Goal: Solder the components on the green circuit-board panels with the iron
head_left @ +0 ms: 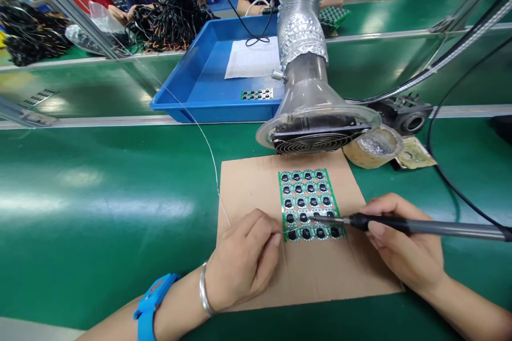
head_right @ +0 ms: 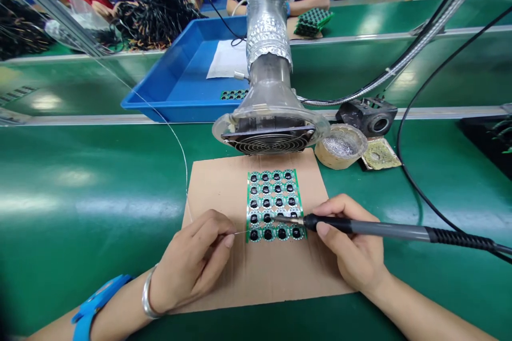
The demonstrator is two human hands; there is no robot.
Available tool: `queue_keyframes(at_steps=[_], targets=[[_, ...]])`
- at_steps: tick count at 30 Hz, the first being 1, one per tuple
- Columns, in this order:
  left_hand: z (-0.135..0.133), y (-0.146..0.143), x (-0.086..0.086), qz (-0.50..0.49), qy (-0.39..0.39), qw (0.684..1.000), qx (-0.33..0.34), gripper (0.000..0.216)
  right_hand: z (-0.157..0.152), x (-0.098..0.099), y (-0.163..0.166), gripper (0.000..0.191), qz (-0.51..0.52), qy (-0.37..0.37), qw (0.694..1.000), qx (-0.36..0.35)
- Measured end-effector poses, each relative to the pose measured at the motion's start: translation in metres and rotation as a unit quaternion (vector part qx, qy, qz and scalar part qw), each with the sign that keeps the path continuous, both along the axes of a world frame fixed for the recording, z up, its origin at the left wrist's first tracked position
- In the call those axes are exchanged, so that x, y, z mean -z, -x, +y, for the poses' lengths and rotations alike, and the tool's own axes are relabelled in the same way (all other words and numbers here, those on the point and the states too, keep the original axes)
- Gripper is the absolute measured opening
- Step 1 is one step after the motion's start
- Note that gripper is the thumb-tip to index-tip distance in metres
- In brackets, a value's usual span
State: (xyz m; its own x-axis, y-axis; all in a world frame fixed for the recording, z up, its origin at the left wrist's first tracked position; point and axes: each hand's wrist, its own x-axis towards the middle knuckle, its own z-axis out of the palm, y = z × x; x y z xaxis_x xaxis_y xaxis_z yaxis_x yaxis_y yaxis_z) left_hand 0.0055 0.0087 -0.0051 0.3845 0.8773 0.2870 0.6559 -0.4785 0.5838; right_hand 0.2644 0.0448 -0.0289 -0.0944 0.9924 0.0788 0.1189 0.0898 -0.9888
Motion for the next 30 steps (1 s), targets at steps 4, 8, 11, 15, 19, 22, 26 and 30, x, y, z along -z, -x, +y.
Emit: queue_keyframes(at_steps=[4,8,11,15,19,22,26,30], targets=[[0.002,-0.005,0.006,0.018,-0.026,0.999,-0.002,0.009,0.004,0.0,-0.002,0.01,0.013,-0.001,1.0,0.02],[0.005,-0.008,0.011,0.038,-0.056,0.998,0.001,0.008,0.006,-0.002,0.001,0.005,0.019,0.01,1.0,0.003],[0.007,-0.009,0.013,0.053,-0.069,0.996,0.003,0.007,0.005,-0.002,0.002,0.004,0.019,0.018,1.0,0.001],[0.008,-0.01,0.016,0.073,-0.083,0.994,0.006,0.007,0.004,-0.001,0.001,0.006,0.018,0.012,1.0,-0.005],[0.008,-0.01,0.017,0.075,-0.082,0.994,0.007,0.006,0.005,-0.001,0.001,0.008,0.004,0.0,1.0,-0.017],[0.009,-0.01,0.018,0.085,-0.081,0.993,0.005,0.007,0.006,-0.003,0.003,0.008,-0.017,-0.009,1.0,-0.02],[0.01,-0.012,0.019,0.097,-0.077,0.992,0.01,0.009,0.005,-0.004,0.003,0.006,-0.035,-0.018,0.999,-0.018],[0.008,-0.013,0.018,0.087,-0.082,0.993,0.007,0.007,0.004,-0.001,0.0,0.004,-0.025,-0.019,0.999,-0.016]])
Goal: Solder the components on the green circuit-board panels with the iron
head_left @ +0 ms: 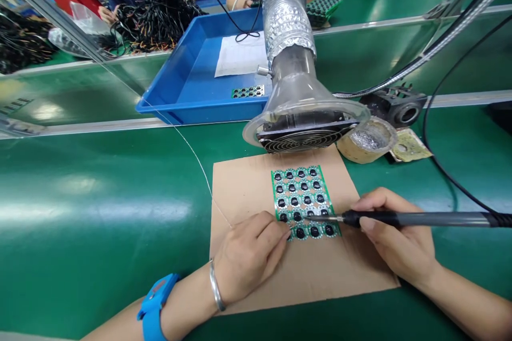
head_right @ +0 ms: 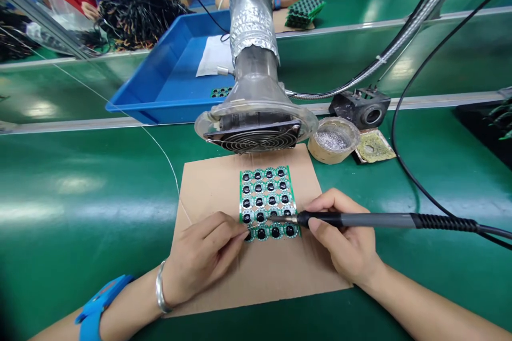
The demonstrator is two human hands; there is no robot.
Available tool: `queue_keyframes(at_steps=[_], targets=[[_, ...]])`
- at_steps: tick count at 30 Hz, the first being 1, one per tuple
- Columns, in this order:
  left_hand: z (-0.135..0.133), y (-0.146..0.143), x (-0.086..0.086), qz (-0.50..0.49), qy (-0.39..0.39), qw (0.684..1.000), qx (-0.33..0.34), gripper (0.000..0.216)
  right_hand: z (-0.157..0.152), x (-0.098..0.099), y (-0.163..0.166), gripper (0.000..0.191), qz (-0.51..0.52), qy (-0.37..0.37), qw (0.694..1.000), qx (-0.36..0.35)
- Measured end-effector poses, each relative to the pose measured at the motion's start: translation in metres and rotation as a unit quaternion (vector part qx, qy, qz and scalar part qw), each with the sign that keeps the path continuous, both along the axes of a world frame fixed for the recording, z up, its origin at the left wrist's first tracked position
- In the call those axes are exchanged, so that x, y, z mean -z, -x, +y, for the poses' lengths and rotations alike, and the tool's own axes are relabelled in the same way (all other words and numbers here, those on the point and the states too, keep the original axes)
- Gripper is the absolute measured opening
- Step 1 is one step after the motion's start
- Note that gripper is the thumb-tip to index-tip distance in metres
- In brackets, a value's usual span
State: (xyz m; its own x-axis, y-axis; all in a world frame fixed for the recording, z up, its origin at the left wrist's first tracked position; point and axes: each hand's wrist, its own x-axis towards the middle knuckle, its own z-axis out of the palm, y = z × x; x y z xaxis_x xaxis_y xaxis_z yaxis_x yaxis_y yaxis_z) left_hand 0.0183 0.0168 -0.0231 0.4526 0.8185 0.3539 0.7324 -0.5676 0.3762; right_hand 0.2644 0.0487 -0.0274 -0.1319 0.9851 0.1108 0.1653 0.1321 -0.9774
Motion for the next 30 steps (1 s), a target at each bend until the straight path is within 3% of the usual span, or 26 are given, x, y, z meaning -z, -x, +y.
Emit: queue_keyframes(at_steps=[13,18,21,26,30], targets=[[-0.001,-0.001,0.002,0.021,-0.001,1.0,0.007,0.008,0.003,-0.007,0.004,0.005,-0.056,-0.016,0.998,-0.023],[0.001,-0.001,0.002,0.02,0.005,1.0,0.001,0.009,0.001,-0.002,0.001,0.004,-0.007,0.003,1.0,-0.01],[0.001,0.001,-0.006,0.006,0.028,0.999,-0.028,0.007,0.002,-0.001,0.001,0.005,0.082,0.054,0.995,0.015],[0.0,-0.002,-0.033,-0.067,0.134,0.988,-0.04,0.007,0.013,-0.01,0.001,0.003,0.18,0.177,0.966,0.052],[0.004,-0.014,-0.043,-0.12,0.147,0.982,0.016,0.016,0.016,-0.012,-0.006,0.003,0.192,0.156,0.966,0.078]])
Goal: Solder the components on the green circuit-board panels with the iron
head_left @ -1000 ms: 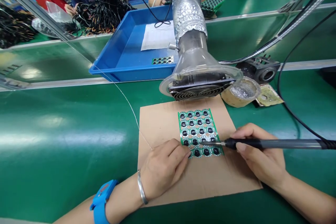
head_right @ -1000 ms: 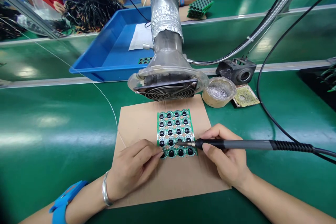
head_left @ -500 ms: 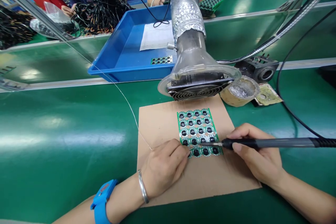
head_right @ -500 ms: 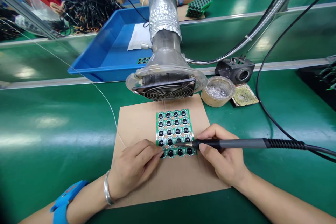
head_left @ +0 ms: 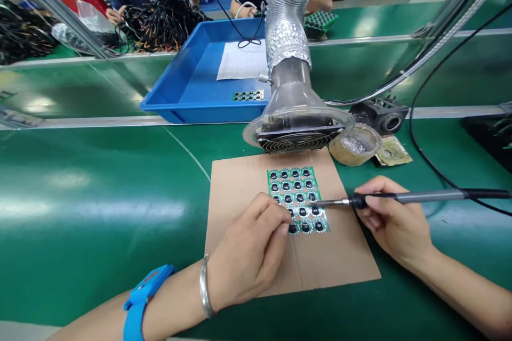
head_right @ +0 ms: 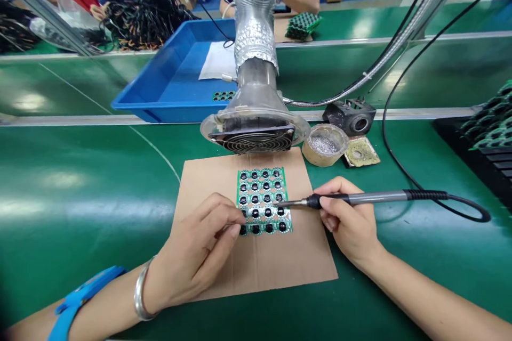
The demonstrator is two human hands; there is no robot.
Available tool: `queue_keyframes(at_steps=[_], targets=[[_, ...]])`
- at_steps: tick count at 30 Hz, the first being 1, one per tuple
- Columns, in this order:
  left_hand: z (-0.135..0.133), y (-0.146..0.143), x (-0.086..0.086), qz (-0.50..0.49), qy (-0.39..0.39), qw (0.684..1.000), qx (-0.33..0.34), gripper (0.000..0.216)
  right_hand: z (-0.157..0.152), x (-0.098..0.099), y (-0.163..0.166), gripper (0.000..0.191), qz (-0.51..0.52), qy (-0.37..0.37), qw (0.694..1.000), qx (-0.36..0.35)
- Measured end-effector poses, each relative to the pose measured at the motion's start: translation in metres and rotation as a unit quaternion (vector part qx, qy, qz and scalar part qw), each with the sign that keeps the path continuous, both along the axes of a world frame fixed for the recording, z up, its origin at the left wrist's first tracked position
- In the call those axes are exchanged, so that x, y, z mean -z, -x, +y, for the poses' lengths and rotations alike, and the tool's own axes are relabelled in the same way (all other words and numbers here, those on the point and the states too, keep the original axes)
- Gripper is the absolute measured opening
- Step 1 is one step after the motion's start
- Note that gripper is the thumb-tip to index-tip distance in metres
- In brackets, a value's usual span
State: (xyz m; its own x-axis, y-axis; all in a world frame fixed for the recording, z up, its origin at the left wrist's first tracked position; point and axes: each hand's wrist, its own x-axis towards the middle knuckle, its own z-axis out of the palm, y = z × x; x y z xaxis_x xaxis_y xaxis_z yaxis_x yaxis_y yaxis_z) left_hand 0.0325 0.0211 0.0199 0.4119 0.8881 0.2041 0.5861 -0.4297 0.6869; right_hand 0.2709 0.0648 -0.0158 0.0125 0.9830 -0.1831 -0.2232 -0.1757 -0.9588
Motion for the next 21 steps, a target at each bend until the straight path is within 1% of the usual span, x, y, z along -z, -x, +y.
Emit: queue_keyframes(at_steps=[2,5,7,9,14,21], targets=[[0.002,-0.006,0.006,0.002,-0.011,1.0,0.011,0.017,-0.002,0.003,-0.005,0.004,-0.009,-0.027,1.0,0.012],[0.0,-0.009,0.024,0.046,-0.032,0.998,-0.001,0.009,-0.008,0.011,-0.013,0.005,-0.035,-0.067,0.997,-0.006],[-0.003,-0.007,0.034,0.07,-0.067,0.995,-0.016,0.006,-0.01,0.015,-0.017,0.005,-0.06,-0.087,0.994,-0.021],[-0.005,-0.005,0.039,0.081,-0.111,0.99,-0.023,0.005,-0.012,0.018,-0.019,0.005,-0.09,-0.105,0.99,-0.033],[-0.006,-0.004,0.037,0.088,-0.204,0.975,-0.017,0.006,-0.011,0.019,-0.019,0.005,-0.156,-0.142,0.975,-0.066],[-0.004,-0.004,0.036,0.1,-0.239,0.966,-0.006,0.008,-0.01,0.012,-0.016,0.005,-0.227,-0.18,0.954,-0.082]])
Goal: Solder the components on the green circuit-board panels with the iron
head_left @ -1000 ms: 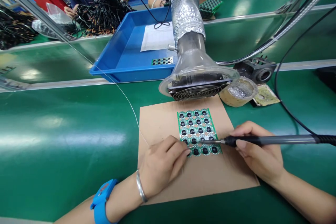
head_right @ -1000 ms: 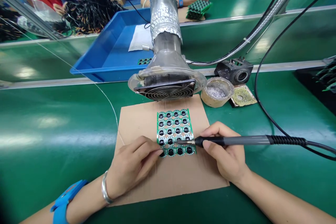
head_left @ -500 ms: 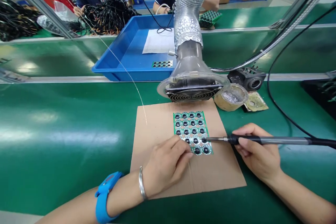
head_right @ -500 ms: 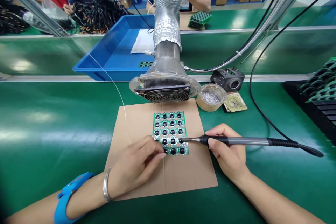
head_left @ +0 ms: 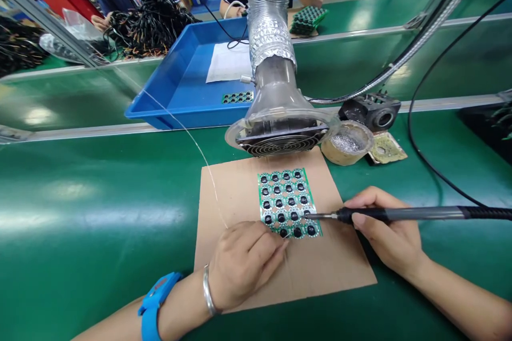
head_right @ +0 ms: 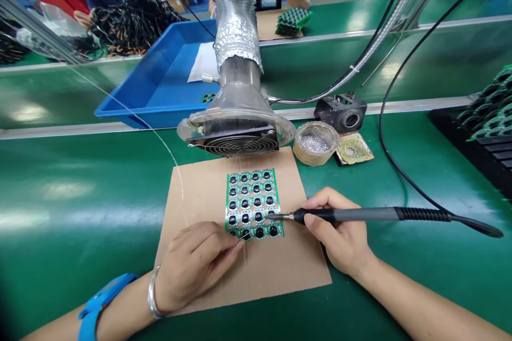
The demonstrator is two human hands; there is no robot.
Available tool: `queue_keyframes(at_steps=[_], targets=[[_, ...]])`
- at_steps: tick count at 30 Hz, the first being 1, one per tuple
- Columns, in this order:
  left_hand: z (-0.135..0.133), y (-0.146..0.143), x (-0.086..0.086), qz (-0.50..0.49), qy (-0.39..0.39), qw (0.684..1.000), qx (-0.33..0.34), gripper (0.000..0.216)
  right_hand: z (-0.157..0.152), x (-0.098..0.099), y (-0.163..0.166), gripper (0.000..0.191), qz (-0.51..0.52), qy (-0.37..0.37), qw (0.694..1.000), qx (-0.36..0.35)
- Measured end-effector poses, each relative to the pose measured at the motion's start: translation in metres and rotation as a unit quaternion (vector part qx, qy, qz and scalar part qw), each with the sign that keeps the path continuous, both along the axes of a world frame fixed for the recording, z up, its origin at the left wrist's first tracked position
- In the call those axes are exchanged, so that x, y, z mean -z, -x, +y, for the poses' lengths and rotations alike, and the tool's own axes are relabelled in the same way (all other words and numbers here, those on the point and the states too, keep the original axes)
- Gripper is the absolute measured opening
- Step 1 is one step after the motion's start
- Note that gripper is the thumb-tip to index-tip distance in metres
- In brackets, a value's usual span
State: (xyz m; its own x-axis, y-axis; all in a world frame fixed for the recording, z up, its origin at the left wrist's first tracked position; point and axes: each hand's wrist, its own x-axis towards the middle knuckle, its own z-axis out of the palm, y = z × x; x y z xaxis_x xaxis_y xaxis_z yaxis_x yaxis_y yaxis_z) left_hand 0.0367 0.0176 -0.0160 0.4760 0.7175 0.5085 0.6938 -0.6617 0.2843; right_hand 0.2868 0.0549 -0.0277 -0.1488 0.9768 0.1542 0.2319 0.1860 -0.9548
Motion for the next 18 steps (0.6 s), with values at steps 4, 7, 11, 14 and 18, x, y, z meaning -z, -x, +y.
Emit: queue_keyframes(at_steps=[4,7,11,14,18], targets=[[-0.0007,0.0005,0.0004,0.01,-0.008,1.0,-0.003,0.009,0.0007,-0.0044,0.0008,0.008,-0.027,-0.018,0.999,-0.006],[-0.0007,0.0003,0.0013,0.012,-0.005,1.0,-0.006,0.009,0.0015,-0.0062,0.0022,0.009,-0.045,-0.031,0.998,-0.003],[0.0015,-0.0012,0.0028,0.021,-0.003,1.0,-0.006,0.011,0.0013,-0.0057,0.0024,0.009,-0.047,-0.029,0.998,-0.003],[0.0027,-0.0018,0.0025,0.028,-0.01,1.0,-0.004,0.011,-0.0001,-0.003,-0.0001,0.008,-0.029,-0.014,0.999,0.001],[0.0013,-0.0006,0.0006,0.028,-0.009,1.0,0.002,0.01,-0.0011,-0.0015,-0.0025,0.006,-0.004,0.0,1.0,-0.002]])
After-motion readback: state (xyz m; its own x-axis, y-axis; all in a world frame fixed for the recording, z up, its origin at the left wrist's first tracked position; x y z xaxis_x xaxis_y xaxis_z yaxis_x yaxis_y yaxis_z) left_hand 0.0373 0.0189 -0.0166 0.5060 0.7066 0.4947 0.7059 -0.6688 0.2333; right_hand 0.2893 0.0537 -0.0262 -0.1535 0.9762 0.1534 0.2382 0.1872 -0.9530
